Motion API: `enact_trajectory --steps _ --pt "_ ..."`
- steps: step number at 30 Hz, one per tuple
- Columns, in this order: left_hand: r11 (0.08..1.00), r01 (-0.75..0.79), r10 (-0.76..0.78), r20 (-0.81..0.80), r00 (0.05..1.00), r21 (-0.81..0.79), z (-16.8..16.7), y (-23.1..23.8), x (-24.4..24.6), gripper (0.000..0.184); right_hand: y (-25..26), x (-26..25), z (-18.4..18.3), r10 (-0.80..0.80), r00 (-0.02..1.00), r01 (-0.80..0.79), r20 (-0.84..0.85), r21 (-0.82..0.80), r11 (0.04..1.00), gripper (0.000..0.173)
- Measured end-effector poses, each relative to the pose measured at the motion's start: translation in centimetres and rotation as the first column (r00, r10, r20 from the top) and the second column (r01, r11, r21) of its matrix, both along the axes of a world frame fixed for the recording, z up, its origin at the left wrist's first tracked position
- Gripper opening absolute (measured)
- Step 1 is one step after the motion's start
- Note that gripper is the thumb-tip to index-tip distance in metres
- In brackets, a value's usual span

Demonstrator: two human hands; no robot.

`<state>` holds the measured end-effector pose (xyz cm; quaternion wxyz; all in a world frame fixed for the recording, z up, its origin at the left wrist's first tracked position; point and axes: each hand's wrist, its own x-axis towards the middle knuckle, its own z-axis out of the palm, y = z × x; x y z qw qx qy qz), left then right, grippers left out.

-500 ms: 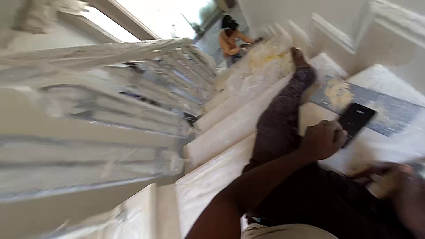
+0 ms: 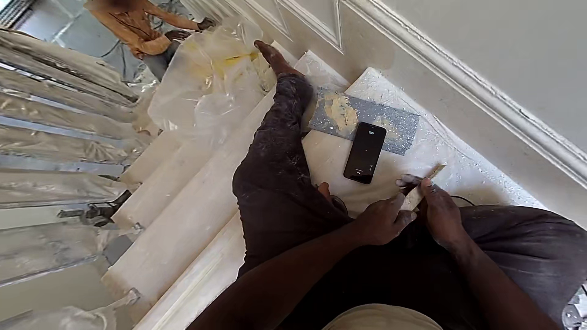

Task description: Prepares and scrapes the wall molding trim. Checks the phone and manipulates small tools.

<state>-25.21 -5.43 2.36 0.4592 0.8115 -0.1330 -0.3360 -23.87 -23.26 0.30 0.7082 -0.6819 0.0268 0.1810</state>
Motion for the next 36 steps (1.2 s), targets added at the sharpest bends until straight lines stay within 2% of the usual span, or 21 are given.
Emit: enact_trajectory --steps 2,5,7,10,13,15,17,19,21,27,30,32,34,35,36 --pt "0.993 0.103 -0.098 -0.072 0.993 0.065 -0.2 0.3 0.6 0.04 -0.8 1.5 0.2 -0.175 0.978 0.179 -0.11 0.03 0.983 0.055" --pt "0.979 0.177 -0.165 -0.111 0.98 0.099 -1.0 0.3 0.5 0.036 -2.1 3.7 0.7 -0.471 0.829 0.501 -0.301 0.029 0.865 0.053" --pt "0.979 0.181 -0.168 -0.134 0.977 0.091 -1.2 0.5 0.9 0.034 -2.3 4.2 0.6 -0.564 0.762 0.581 -0.317 -0.047 0.812 0.054" --pt "0.986 0.139 -0.122 -0.163 0.979 0.094 -1.2 0.7 1.4 0.03 -2.0 3.8 0.1 -0.563 0.792 0.541 -0.235 -0.156 0.826 0.057" --pt "0.989 0.076 -0.058 -0.144 0.988 0.127 -1.1 0.7 1.2 0.027 -1.8 3.4 -0.1 -0.5 0.838 0.468 -0.219 -0.181 0.865 0.052" --pt "0.99 0.002 0.013 -0.106 0.994 0.141 -0.8 0.6 0.8 0.03 -1.6 2.9 0.1 -0.385 0.889 0.344 -0.249 -0.192 0.919 0.05" --pt "0.986 -0.086 0.097 -0.069 0.993 0.145 -0.6 0.7 0.7 0.033 -1.1 2.3 0.4 -0.213 0.954 0.159 -0.21 -0.247 0.956 0.045" --pt "0.981 -0.129 0.141 -0.076 0.987 0.147 -1.0 0.9 1.0 0.035 -0.6 1.6 0.3 -0.099 0.992 0.066 -0.08 -0.344 0.937 0.035" --pt "0.979 -0.142 0.154 -0.072 0.985 0.148 -1.2 1.1 1.0 0.035 -0.3 1.2 0.5 -0.069 0.997 0.055 -0.019 -0.416 0.908 0.029" --pt "0.99 -0.076 0.081 -0.036 0.996 0.123 -0.5 0.2 1.3 0.034 -0.5 1.1 1.1 -0.237 0.968 0.189 -0.078 -0.388 0.902 0.03" --pt "0.989 -0.045 0.049 -0.024 0.999 0.137 -0.4 0.0 1.3 0.035 -1.1 1.4 1.0 -0.371 0.925 0.326 -0.078 -0.335 0.884 0.027" --pt "0.985 -0.022 0.028 -0.029 0.999 0.172 -0.8 0.4 0.8 0.034 -2.9 2.5 1.0 -0.549 0.825 0.507 -0.135 -0.25 0.825 0.027" --pt "0.979 -0.005 0.014 -0.043 0.999 0.203 -1.1 0.8 0.3 0.033 -4.4 3.6 1.5 -0.711 0.671 0.688 -0.213 -0.18 0.703 0.031" --pt "0.979 -0.005 0.014 -0.041 0.999 0.205 -1.2 0.9 0.3 0.033 -4.6 3.8 1.8 -0.739 0.628 0.728 -0.243 -0.154 0.668 0.035" --pt "0.98 -0.013 0.02 -0.033 0.999 0.2 -1.2 0.8 0.4 0.033 -4.4 3.8 1.9 -0.728 0.638 0.719 -0.25 -0.146 0.68 0.037"
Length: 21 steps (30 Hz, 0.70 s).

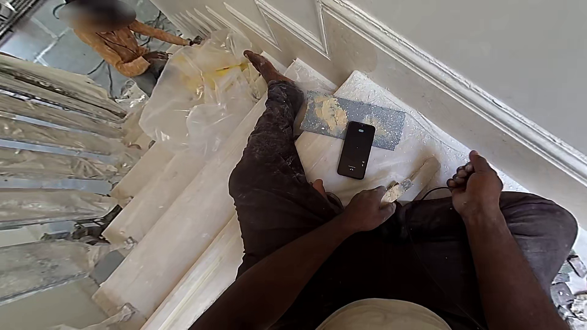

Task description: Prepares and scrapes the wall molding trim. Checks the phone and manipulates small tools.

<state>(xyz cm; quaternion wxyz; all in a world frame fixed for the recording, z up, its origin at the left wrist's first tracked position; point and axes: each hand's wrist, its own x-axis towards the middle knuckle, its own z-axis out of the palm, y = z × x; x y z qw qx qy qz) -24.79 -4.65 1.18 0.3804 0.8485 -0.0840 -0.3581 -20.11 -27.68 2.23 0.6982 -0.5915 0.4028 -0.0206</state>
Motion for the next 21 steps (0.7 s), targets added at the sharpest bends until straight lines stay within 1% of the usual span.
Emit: enact_trajectory --steps 1,2,4,5,7,9,13,15,21 --pt "1.0 -0.009 0.009 0.008 1.0 -0.012 0.0 -0.2 0.2 0.034 0.4 -0.4 0.0 0.085 0.996 -0.085 -0.002 -0.017 0.996 0.038" --pt "0.999 -0.02 0.02 0.015 1.0 -0.029 0.1 -0.4 0.4 0.034 1.0 -0.9 0.0 0.215 0.977 -0.215 -0.013 -0.052 0.975 0.04" --pt "0.998 -0.037 0.039 0.026 0.999 -0.059 0.2 -0.6 0.3 0.036 2.3 -1.9 -0.2 0.48 0.876 -0.481 -0.043 -0.16 0.862 0.045" --pt "0.997 -0.043 0.045 0.029 0.999 -0.065 0.1 -0.6 0.2 0.037 2.9 -2.2 -0.4 0.57 0.82 -0.564 -0.047 -0.227 0.794 0.045" --pt "0.995 -0.053 0.058 0.054 0.997 -0.089 -0.2 -0.5 0.1 0.038 3.4 -2.3 -0.8 0.678 0.735 -0.64 -0.02 -0.348 0.685 0.037" --pt "0.99 -0.072 0.081 0.07 0.994 -0.121 -0.5 -0.2 0.0 0.036 3.4 -2.1 -1.3 0.714 0.7 -0.649 0.02 -0.4 0.647 0.026" --pt "0.989 -0.067 0.074 0.043 0.996 -0.135 -0.6 -0.2 0.7 0.041 3.3 -1.8 -1.4 0.673 0.739 -0.618 0.034 -0.362 0.698 0.02" --pt "0.99 -0.055 0.059 0.028 0.998 -0.127 -0.6 -0.2 0.7 0.041 3.3 -1.8 -1.5 0.691 0.723 -0.642 0.019 -0.35 0.682 0.014" --pt "0.996 0.001 -0.002 -0.018 1.0 -0.094 -0.4 -0.3 0.8 0.041 3.4 -2.0 -1.7 0.72 0.691 -0.688 -0.066 -0.363 0.628 0.015"
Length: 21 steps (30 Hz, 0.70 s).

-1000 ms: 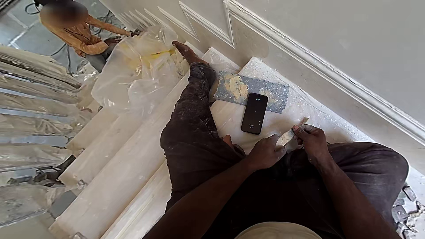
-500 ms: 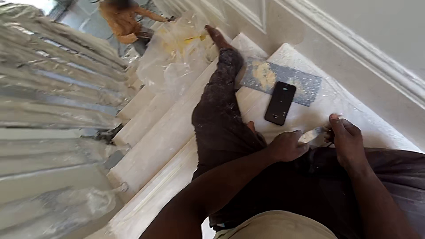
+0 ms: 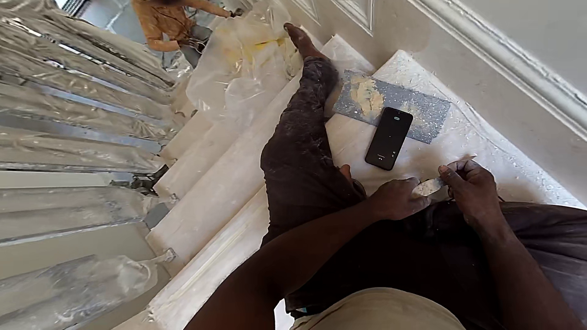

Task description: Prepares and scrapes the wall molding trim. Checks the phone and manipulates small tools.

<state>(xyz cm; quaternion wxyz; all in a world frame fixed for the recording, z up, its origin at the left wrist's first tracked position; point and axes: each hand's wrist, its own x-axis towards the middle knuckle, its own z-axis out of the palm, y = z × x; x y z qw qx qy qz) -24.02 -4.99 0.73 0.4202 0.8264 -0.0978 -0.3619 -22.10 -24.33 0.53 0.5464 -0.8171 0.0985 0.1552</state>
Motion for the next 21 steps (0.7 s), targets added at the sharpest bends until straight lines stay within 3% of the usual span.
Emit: enact_trajectory --steps 6,15,21 --pt "0.998 0.059 -0.059 -0.013 0.998 -0.004 -0.05 0.2 -0.06 0.042 0.13 0.11 -0.35 0.071 0.997 -0.072 -0.016 -0.11 0.991 0.019" --pt "0.995 0.1 -0.1 0.029 0.995 0.01 -0.48 0.16 -0.26 0.042 0.3 0.28 -0.55 0.1 0.994 -0.104 -0.038 -0.111 0.988 0.038" --pt "0.987 0.151 -0.153 0.031 0.988 0.058 -0.37 -0.07 -0.51 0.041 0.06 0.42 -0.73 0.099 0.994 -0.09 0.038 -0.19 0.978 0.042"
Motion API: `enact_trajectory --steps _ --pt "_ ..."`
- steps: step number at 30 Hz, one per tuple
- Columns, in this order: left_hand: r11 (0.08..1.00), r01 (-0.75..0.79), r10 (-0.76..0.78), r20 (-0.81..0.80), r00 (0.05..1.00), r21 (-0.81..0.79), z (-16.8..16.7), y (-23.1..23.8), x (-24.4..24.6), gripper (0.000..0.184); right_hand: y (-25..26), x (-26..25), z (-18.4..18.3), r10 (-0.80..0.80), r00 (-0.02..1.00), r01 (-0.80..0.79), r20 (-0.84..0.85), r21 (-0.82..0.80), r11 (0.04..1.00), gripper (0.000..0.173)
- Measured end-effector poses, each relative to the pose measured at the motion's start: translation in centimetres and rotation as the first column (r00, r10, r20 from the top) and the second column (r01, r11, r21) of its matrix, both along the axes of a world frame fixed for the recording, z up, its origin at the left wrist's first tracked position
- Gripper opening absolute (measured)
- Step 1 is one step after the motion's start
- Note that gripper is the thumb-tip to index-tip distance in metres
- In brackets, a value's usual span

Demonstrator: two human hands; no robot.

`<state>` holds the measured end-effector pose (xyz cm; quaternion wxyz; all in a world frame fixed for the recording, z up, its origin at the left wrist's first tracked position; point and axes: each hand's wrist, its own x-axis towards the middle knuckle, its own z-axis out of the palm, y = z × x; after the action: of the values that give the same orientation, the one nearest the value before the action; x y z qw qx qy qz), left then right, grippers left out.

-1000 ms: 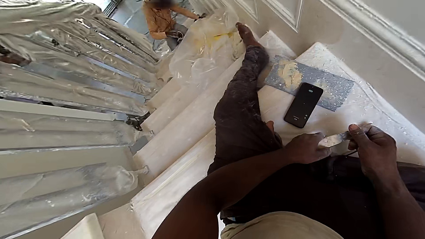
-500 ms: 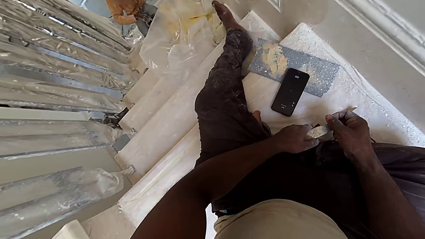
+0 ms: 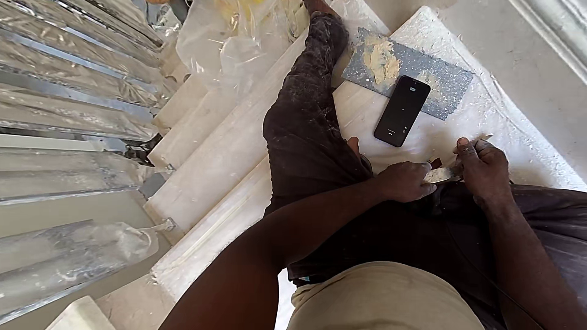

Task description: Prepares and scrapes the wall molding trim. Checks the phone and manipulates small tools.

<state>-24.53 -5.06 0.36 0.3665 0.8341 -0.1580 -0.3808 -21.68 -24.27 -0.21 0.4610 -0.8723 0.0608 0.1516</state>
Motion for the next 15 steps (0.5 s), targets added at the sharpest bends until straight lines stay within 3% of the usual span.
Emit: enact_trajectory --steps 15 --pt "0.984 0.134 -0.143 0.065 0.988 0.117 0.37 -0.36 -0.77 0.036 0.75 -0.15 0.47 -0.019 0.984 0.004 0.178 0.087 0.996 0.033"
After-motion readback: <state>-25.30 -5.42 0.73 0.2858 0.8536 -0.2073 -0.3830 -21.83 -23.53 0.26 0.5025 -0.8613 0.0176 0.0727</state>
